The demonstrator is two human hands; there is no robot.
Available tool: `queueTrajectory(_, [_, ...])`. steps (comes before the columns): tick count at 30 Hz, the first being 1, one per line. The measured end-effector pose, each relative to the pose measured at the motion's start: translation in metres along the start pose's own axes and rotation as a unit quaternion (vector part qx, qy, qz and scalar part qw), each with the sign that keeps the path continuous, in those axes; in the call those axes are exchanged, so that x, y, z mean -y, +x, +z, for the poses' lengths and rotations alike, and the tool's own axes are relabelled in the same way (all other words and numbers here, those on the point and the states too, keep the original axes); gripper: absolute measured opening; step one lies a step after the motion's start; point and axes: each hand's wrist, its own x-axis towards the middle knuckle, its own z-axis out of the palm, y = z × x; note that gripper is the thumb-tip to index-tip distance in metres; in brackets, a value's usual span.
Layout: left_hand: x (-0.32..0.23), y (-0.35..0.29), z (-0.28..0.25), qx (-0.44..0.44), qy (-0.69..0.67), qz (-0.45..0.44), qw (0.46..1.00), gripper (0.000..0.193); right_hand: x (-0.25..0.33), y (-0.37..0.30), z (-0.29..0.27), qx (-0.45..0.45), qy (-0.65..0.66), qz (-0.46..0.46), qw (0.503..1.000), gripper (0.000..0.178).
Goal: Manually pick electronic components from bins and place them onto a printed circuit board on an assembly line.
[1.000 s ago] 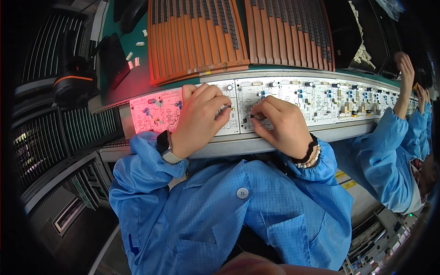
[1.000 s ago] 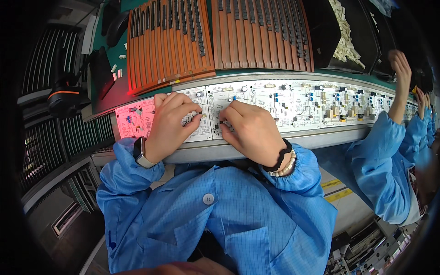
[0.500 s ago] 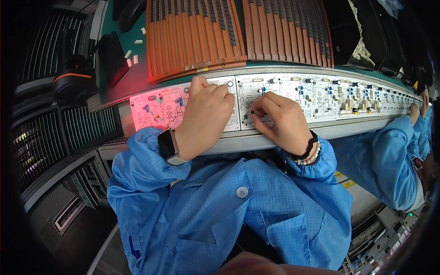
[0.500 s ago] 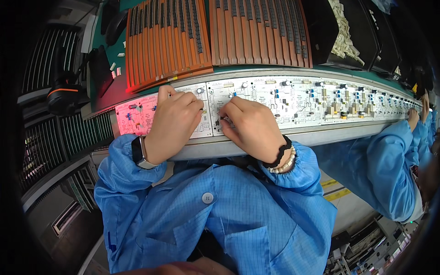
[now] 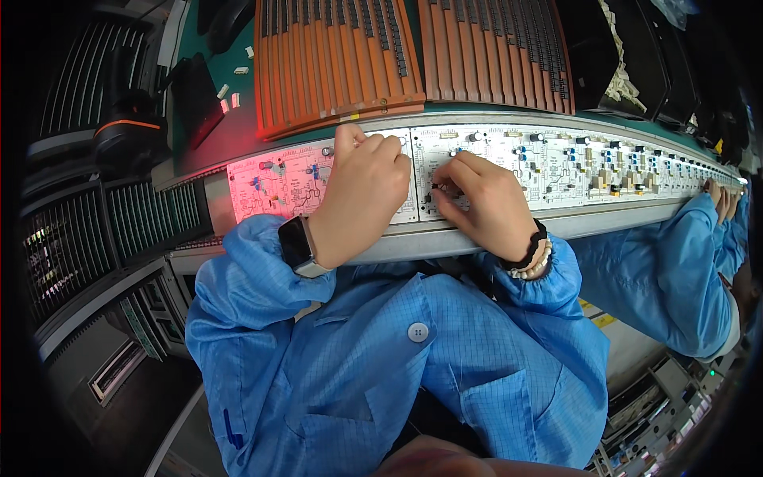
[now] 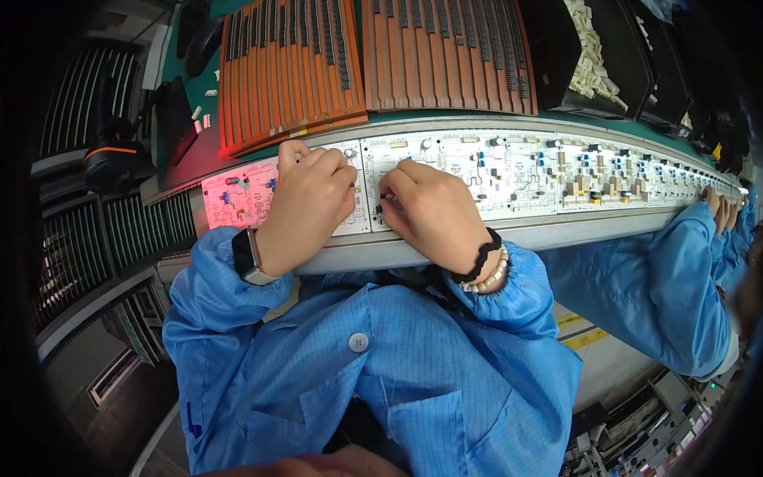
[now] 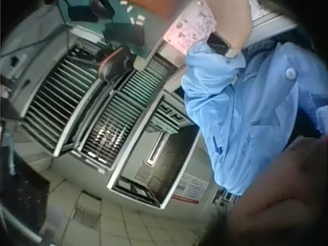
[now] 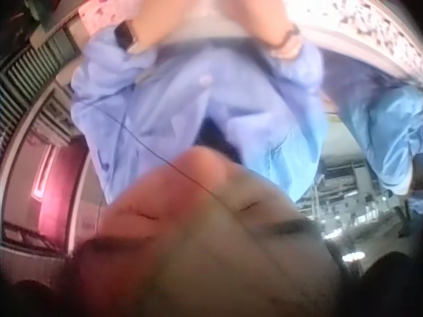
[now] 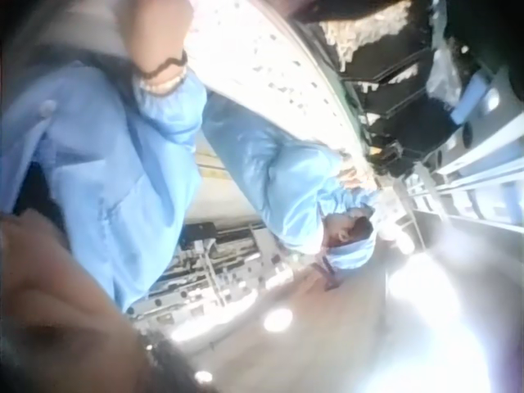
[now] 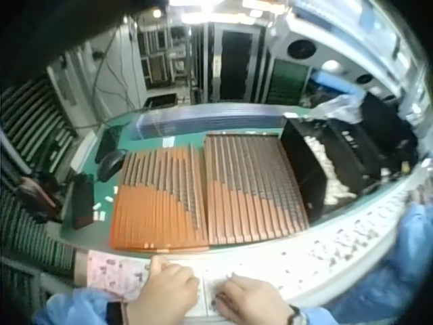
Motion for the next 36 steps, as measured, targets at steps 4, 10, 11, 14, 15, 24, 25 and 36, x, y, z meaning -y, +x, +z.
queueTrajectory(4, [-0.003,-0.003,-0.005,0.040,0.027,0.012,0.999,0.011,0.000,-0.001,-0.002,-0.004,-0.009,0.001,1.000,0.014])
queueTrajectory(10, [-0.011,-0.027,0.005,-0.013,0.013,0.020,1.000,0.023,0.001,0.000,-0.007,-0.012,-0.030,0.003,0.999,0.015])
queueTrajectory(11, [-0.010,-0.029,0.005,-0.004,0.032,0.029,0.999,0.028,0.001,0.001,-0.008,-0.015,-0.046,0.003,0.999,0.015])
queueTrajectory(14, [-0.004,-0.030,0.004,0.007,-0.024,0.030,0.999,0.031,-0.001,0.004,-0.009,-0.015,-0.055,-0.003,0.998,0.016])
queueTrajectory(15, [0.000,-0.032,0.004,0.007,-0.024,0.029,0.999,0.031,-0.002,0.005,-0.008,-0.015,-0.055,-0.003,0.998,0.016])
queueTrajectory(24, [0.009,-0.036,0.004,0.006,-0.020,0.045,0.999,0.034,-0.003,0.005,-0.006,0.002,-0.058,0.008,0.998,0.014])
queueTrajectory(25, [0.009,-0.037,0.004,0.005,0.013,0.063,0.998,0.035,-0.003,0.005,-0.006,0.003,-0.059,0.010,0.998,0.014])
queueTrajectory(36, [0.012,-0.035,0.002,0.051,-0.004,0.053,0.997,0.056,-0.004,0.001,-0.005,-0.006,-0.066,0.021,0.998,0.015])
